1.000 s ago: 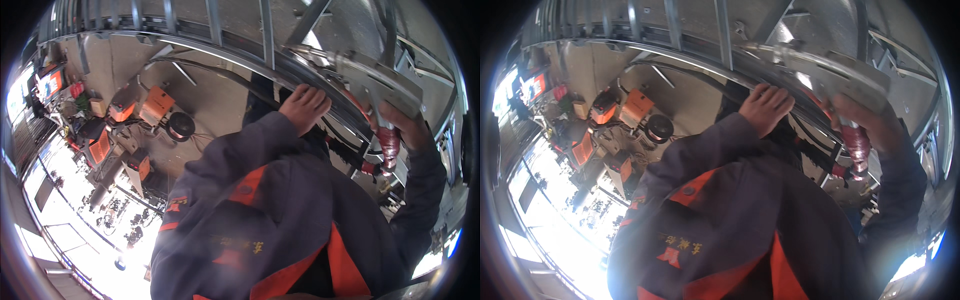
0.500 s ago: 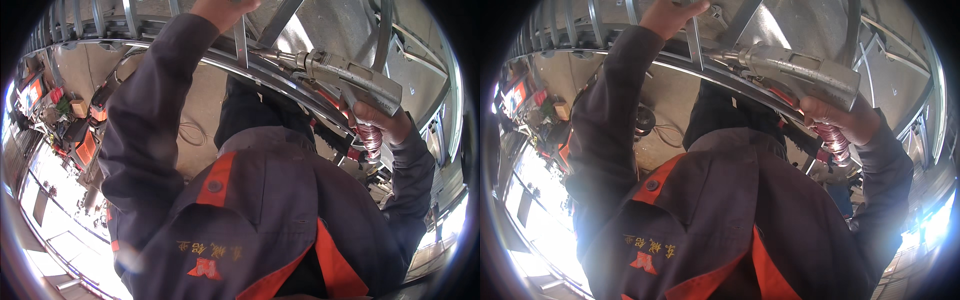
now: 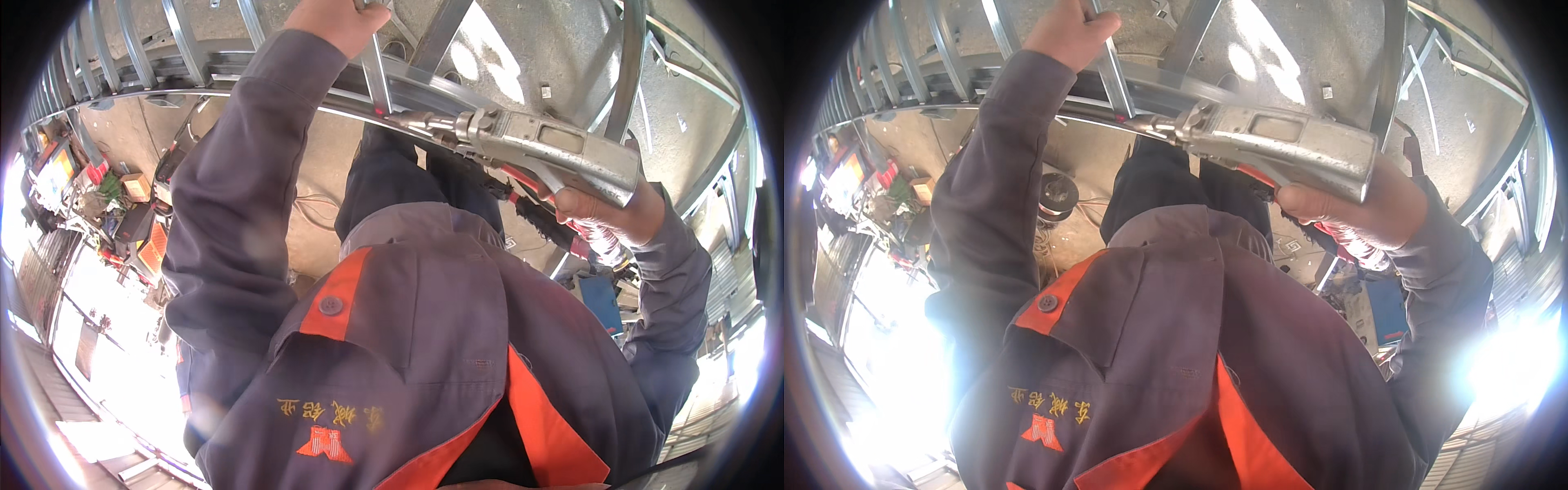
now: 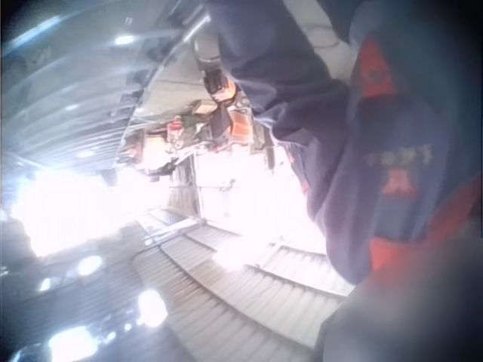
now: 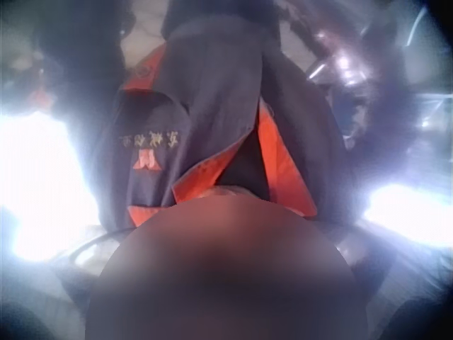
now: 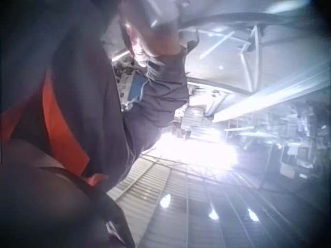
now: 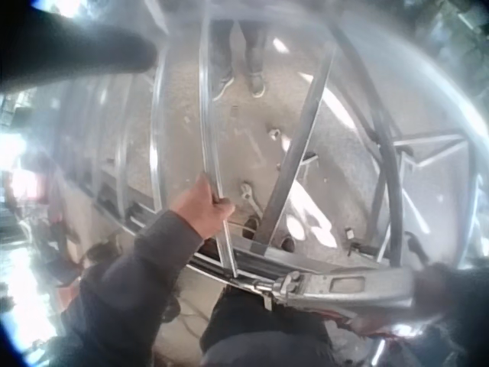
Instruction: The person positions metal bars on a curved frame and uses a welding torch to tack and weld the joints. They adjust the pieces with a wrench and continue welding along the seams of the metal structure.
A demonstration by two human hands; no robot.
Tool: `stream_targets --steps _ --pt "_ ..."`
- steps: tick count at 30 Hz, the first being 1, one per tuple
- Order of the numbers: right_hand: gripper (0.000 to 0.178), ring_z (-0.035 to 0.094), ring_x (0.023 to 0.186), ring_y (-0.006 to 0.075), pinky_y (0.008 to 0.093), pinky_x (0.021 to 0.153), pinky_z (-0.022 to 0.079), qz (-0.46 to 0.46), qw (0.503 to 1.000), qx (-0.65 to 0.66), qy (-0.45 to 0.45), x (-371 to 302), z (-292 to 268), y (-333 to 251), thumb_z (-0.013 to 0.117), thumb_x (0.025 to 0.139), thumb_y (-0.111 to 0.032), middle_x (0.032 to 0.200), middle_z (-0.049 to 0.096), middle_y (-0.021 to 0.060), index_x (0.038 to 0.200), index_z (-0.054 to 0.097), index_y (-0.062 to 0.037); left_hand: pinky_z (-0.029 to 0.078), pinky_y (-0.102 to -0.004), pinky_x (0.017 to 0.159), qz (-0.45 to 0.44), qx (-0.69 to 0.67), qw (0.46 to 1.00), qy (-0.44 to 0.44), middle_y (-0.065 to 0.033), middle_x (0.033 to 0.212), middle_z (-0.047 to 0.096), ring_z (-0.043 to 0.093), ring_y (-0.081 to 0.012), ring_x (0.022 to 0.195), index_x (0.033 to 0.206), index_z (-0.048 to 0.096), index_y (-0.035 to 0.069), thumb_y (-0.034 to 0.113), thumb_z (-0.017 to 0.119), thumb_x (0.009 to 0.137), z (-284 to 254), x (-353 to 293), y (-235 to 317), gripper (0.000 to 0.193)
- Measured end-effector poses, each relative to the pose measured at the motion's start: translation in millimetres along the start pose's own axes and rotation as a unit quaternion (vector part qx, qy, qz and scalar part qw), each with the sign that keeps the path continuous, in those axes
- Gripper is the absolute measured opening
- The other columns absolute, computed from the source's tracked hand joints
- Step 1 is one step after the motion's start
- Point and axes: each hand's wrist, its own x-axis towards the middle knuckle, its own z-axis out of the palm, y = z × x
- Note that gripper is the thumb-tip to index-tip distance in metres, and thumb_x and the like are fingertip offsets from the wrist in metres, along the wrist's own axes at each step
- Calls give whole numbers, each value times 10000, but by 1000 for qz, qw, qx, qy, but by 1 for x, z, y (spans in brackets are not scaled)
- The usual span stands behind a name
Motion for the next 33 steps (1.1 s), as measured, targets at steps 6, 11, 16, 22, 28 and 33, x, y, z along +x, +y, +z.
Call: stream_targets --steps 6,11,16,22,28,33 --pt "549 607 857 106 272 724 503 -13 1000 -3 13 0 -2 10 798 947 -282 1007 661 21 1385 593 -22 556 -500 704 18 4 999 -32 -243 836 710 720 -431 801 1118 627 -15 196 679 853 -14 -9 21 342" --pt "545 601 827 95 265 709 505 56 998 28 -33 8 -14 4 788 952 -289 961 651 13 1388 593 -28 565 -488 715 18 -63 994 -89 -239 846 718 729 -409 793 1175 619 -16 192 658 864 -17 -2 22 376" --pt "570 597 804 90 261 702 513 20 999 30 -36 12 -12 3 783 955 -324 936 643 2 1404 581 -38 567 -486 734 24 2 999 -47 -264 877 715 732 -408 832 1226 574 -41 201 668 872 -16 -3 19 439" --pt "608 589 803 86 260 688 504 28 998 34 -45 14 -13 0 786 952 -340 953 639 -1 1436 562 -48 574 -480 780 0 48 998 -38 -273 946 713 729 -404 894 1244 571 -52 213 676 876 -13 0 10 466" --pt "610 578 799 79 257 679 496 14 998 40 -47 18 -13 3 788 952 -329 947 628 -4 1442 556 -49 590 -431 844 36 11 999 -32 -212 1015 728 717 -336 923 1277 587 -73 196 671 900 -12 2 17 470" --pt "596 576 787 77 248 669 492 12 997 49 -55 19 -13 5 789 952 -321 936 627 -6 1429 562 -45 593 -406 818 -167 51 965 -196 -198 1040 710 704 -306 916 1300 605 -36 158 631 934 -24 11 31 415"
